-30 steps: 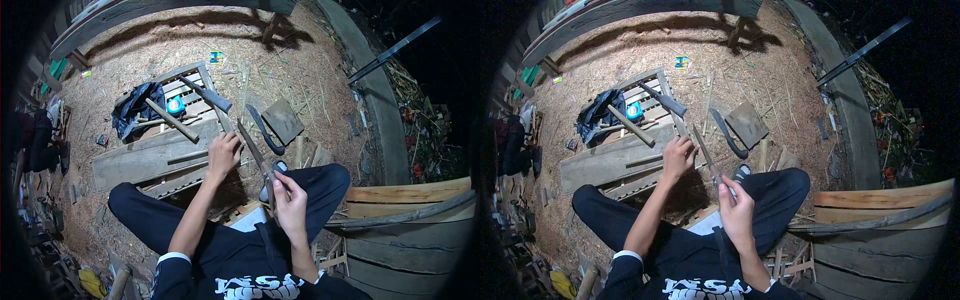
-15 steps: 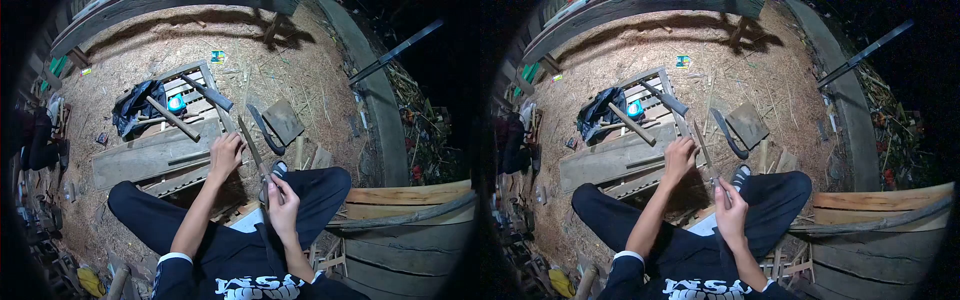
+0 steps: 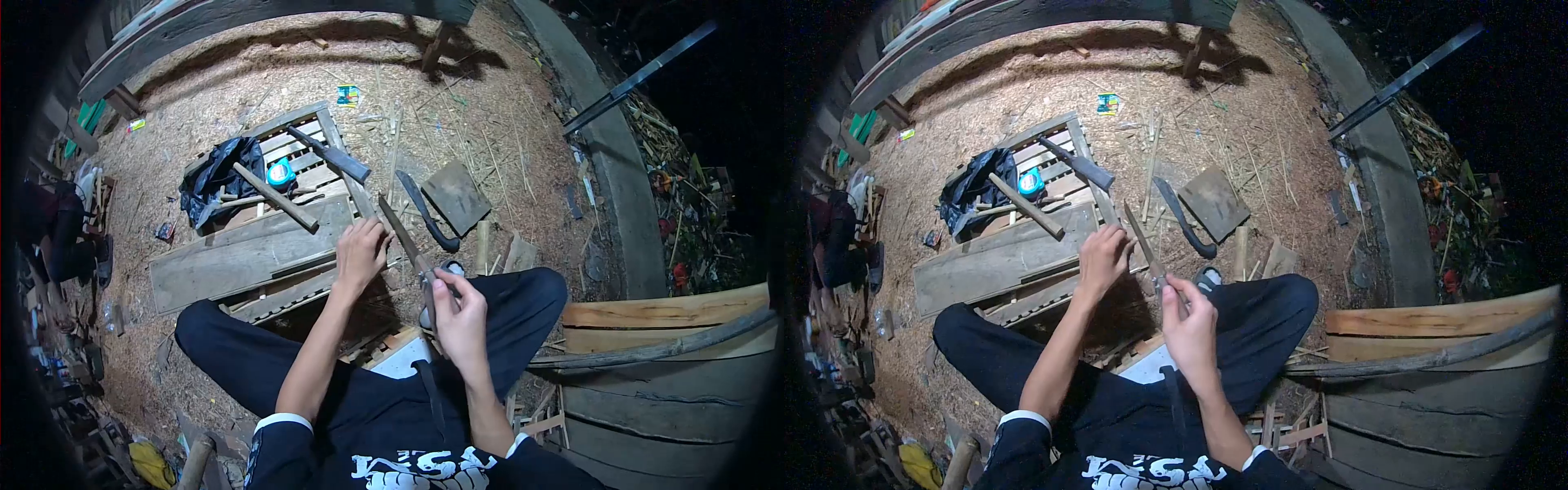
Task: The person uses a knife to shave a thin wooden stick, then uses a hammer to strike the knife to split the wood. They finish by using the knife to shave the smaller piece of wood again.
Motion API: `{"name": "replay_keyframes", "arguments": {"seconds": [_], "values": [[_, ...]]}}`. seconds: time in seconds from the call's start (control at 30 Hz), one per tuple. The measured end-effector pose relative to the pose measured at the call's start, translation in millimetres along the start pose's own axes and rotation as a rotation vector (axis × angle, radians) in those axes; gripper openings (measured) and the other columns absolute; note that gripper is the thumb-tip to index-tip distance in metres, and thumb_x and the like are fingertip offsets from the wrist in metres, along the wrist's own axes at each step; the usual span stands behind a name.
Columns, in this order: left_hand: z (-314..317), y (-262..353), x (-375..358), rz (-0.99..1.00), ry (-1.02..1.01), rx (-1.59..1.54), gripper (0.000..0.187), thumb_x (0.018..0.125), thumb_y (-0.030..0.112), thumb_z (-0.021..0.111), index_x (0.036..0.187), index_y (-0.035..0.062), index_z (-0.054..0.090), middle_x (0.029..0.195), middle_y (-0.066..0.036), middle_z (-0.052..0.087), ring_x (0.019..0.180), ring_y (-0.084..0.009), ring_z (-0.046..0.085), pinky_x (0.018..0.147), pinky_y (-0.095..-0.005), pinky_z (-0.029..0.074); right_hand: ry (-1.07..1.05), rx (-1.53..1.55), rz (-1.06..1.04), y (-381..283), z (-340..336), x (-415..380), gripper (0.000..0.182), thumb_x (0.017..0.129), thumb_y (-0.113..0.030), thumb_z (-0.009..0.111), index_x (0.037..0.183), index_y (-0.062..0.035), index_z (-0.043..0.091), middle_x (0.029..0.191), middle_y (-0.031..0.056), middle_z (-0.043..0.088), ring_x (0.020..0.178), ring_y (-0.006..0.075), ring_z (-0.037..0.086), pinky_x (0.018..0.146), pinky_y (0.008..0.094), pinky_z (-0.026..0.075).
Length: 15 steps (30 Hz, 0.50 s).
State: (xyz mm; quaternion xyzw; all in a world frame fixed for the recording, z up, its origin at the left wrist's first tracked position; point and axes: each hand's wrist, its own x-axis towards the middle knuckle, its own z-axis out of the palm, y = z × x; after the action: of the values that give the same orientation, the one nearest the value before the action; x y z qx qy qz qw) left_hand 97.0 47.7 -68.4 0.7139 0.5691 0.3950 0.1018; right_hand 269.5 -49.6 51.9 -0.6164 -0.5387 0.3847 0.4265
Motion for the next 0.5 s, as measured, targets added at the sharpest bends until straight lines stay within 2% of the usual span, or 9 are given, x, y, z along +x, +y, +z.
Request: {"name": "replay_keyframes", "arguments": {"seconds": [0.07,0.13,0.27,0.33,0.4,0.5], "values": [[-1,-1,-1,0.022,0.011,0.009,0.020,0.090,0.020,0.076,0.089,0.0050,0.063,0.089,-0.009,0.060,0.088,-0.0317,0.062,0.074,-0.0430,0.047,0.003,-0.044,-0.008,0,-2,-2,0.029,0.106,-0.014,0.063,0.123,0.0086,0.067,0.088,0.0001,0.069,0.069,0.0019,0.057,0.057,0.0208,0.044],[-1,-2,-3,0.016,0.004,0.025,0.020,0.090,0.020,0.076,0.089,0.0052,0.063,0.089,-0.009,0.060,0.088,-0.0315,0.062,0.074,-0.0429,0.047,-0.014,-0.053,0.129,-4,-4,-4,0.031,0.102,-0.015,0.065,0.120,0.0103,0.069,0.110,0.0190,0.076,0.102,0.0176,0.071,0.090,0.0326,0.055],[0,-1,-2,0.013,-0.005,0.035,0.020,0.091,0.021,0.075,0.089,0.0055,0.063,0.090,-0.009,0.060,0.089,-0.0310,0.062,0.075,-0.0430,0.047,-0.014,0.016,0.152,-2,-5,-7,0.030,0.101,-0.013,0.067,0.120,0.0099,0.069,0.110,0.0187,0.076,0.104,0.0179,0.071,0.091,0.0331,0.055],[-1,1,-3,0.003,-0.006,0.034,0.020,0.091,0.022,0.075,0.090,0.0056,0.063,0.090,-0.009,0.061,0.089,-0.0309,0.062,0.076,-0.0432,0.047,0.042,0.021,0.024,13,-1,-19,0.030,0.099,-0.010,0.070,0.121,0.0102,0.069,0.111,0.0188,0.076,0.106,0.0180,0.071,0.093,0.0333,0.055],[-1,1,-3,-0.001,0.001,0.041,0.020,0.091,0.022,0.075,0.090,0.0058,0.063,0.090,-0.008,0.061,0.089,-0.0308,0.062,0.076,-0.0434,0.048,0.036,0.073,0.031,25,-1,-28,0.032,0.098,-0.008,0.071,0.124,0.0105,0.068,0.113,0.0193,0.076,0.107,0.0179,0.071,0.093,0.0324,0.056],[-4,2,-1,-0.011,0.079,0.019,0.017,0.091,0.022,0.075,0.097,0.0067,0.070,0.093,-0.008,0.064,0.089,-0.0316,0.062,0.078,-0.0434,0.049,-0.004,0.083,0.040,35,-10,-29,0.034,0.097,-0.008,0.072,0.126,0.0098,0.069,0.117,0.0206,0.076,0.105,0.0176,0.073,0.088,0.0299,0.058]]}}
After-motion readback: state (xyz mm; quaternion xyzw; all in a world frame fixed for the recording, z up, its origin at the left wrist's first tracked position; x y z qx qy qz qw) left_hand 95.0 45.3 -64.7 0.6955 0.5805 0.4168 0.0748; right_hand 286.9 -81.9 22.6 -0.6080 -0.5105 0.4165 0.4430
